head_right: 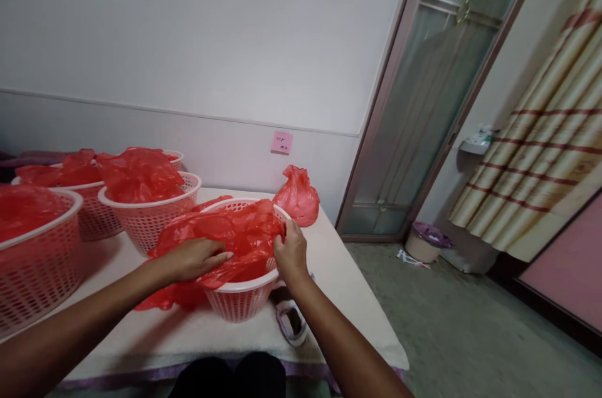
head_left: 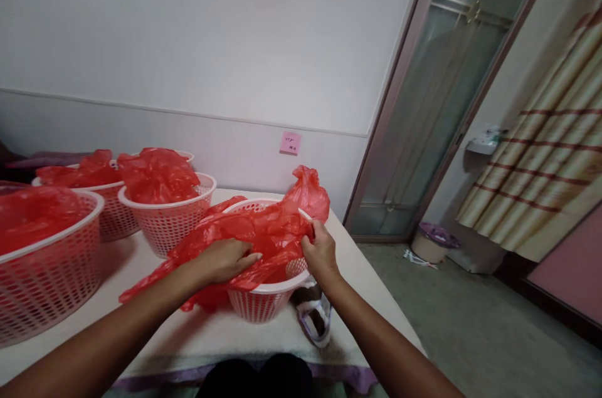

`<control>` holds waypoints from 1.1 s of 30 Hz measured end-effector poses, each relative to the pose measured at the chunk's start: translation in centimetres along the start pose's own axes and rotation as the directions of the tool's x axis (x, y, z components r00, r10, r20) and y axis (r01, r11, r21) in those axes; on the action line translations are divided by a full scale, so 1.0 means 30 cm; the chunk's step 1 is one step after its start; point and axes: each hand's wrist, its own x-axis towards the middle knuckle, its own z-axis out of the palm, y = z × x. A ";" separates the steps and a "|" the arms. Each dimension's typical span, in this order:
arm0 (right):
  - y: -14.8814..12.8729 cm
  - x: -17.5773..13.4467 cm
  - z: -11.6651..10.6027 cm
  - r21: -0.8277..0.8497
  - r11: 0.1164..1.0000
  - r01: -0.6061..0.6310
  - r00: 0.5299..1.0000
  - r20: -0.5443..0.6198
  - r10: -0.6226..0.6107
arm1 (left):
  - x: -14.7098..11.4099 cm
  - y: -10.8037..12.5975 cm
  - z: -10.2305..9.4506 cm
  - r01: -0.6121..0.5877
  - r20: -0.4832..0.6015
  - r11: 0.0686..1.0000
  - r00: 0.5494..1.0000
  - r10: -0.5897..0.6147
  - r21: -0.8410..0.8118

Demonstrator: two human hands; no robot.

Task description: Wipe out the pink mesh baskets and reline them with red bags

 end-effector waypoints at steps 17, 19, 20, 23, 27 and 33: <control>0.015 -0.031 -0.044 0.000 0.967 -0.255 0.958 0.134 0.253 | -0.099 0.124 -0.016 0.099 -0.052 0.948 0.991 -0.121 -0.302; 0.005 -0.037 -0.051 0.006 0.969 -0.246 0.960 0.143 0.243 | -0.052 0.101 -0.063 0.095 -0.198 0.951 0.967 -0.158 -0.295; 0.003 -0.038 -0.054 0.011 0.970 -0.243 0.960 0.145 0.238 | -0.027 0.088 -0.081 0.096 -0.263 0.954 0.949 -0.173 -0.282; 0.003 -0.035 -0.058 0.028 0.969 -0.247 0.960 0.146 0.240 | 0.046 0.043 -0.091 0.136 -0.341 0.955 0.913 -0.224 -0.265; 0.008 -0.027 -0.070 0.060 0.962 -0.266 0.955 0.156 0.254 | 0.125 -0.019 -0.034 0.195 -0.208 0.907 0.935 -0.287 -0.374; 0.031 -0.009 -0.087 0.125 0.960 -0.250 0.958 0.175 0.227 | 0.167 -0.038 -0.016 0.163 0.062 0.682 0.983 -0.170 -0.713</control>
